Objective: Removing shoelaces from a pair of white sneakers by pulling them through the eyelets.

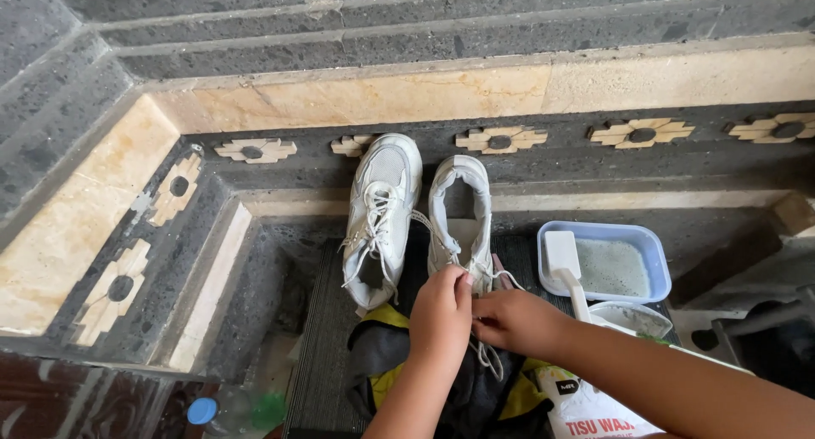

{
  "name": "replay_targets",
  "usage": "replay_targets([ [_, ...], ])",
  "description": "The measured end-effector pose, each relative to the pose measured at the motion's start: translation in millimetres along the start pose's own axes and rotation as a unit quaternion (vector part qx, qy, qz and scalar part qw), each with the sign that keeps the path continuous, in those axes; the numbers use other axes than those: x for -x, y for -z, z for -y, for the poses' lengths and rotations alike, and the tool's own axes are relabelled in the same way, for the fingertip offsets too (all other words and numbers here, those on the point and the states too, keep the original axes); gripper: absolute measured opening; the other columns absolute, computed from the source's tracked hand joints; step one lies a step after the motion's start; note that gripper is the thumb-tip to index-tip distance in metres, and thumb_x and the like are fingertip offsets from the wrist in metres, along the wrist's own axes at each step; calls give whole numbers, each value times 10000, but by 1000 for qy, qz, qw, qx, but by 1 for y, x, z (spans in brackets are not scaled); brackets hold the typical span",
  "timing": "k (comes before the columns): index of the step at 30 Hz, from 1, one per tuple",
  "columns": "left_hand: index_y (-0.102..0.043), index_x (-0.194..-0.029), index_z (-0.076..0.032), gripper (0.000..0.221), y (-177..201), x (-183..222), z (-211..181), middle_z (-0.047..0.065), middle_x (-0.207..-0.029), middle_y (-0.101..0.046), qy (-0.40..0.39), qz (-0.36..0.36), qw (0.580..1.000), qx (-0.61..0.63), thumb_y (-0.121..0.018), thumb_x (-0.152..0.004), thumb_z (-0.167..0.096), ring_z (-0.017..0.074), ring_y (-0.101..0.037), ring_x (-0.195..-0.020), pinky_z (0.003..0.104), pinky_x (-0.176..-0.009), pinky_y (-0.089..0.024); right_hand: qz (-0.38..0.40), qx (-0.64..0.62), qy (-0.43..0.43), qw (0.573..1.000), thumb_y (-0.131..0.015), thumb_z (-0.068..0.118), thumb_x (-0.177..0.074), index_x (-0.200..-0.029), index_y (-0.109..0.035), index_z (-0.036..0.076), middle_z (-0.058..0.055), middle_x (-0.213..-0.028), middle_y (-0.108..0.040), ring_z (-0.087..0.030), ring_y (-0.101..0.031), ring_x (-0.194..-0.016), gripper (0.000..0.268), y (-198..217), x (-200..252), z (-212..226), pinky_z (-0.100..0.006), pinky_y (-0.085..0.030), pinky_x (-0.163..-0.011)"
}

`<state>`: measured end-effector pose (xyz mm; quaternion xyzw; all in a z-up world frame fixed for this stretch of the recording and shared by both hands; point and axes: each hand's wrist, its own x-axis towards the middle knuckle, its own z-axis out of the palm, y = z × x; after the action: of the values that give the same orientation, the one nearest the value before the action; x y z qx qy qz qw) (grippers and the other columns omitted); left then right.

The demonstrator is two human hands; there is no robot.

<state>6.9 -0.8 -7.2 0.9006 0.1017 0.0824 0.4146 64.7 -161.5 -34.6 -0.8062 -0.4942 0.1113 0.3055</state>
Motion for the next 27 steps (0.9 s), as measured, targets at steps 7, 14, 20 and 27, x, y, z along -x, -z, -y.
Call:
replay_targets([
  [7, -645, -925, -146, 202, 16, 4, -10, 19, -917, -681, 16, -4, 1000, 1, -550, -1020, -297, 254, -650, -826, 438, -626, -493, 12, 62, -54, 997, -637, 272, -929, -1063, -729, 207, -8, -802, -689, -259, -677, -723, 175, 1, 1, 3, -409, -510, -633],
  [14, -629, -924, -154, 154, 18, 6, -1, 21, -887, -651, 19, -9, 1000, -13, -562, -1023, -251, 243, -631, -768, 424, -563, -467, -101, 86, -136, 982, -608, 307, -947, -1164, -652, 243, -4, -1082, -714, -266, -743, -797, 230, 12, -2, 16, -446, -557, -630],
  [20, -659, -928, -171, 163, 24, 9, -3, 21, -897, -644, 37, -4, 999, -35, -585, -1010, -291, 241, -633, -798, 429, -571, -488, -115, 108, -207, 966, -612, 367, -947, -1316, -526, 282, 16, -958, -701, -248, -678, -586, 388, 19, -5, 24, -450, -505, -507],
  [27, -692, -934, -207, 95, 9, 8, 16, 26, -928, -608, -14, -12, 996, -89, -686, -954, -300, 304, -561, -960, 495, -589, -498, -119, 116, -202, 965, -624, 367, -954, -1360, -497, 262, 15, -884, -694, -240, -648, -566, 438, 17, -4, 18, -451, -477, -462],
])
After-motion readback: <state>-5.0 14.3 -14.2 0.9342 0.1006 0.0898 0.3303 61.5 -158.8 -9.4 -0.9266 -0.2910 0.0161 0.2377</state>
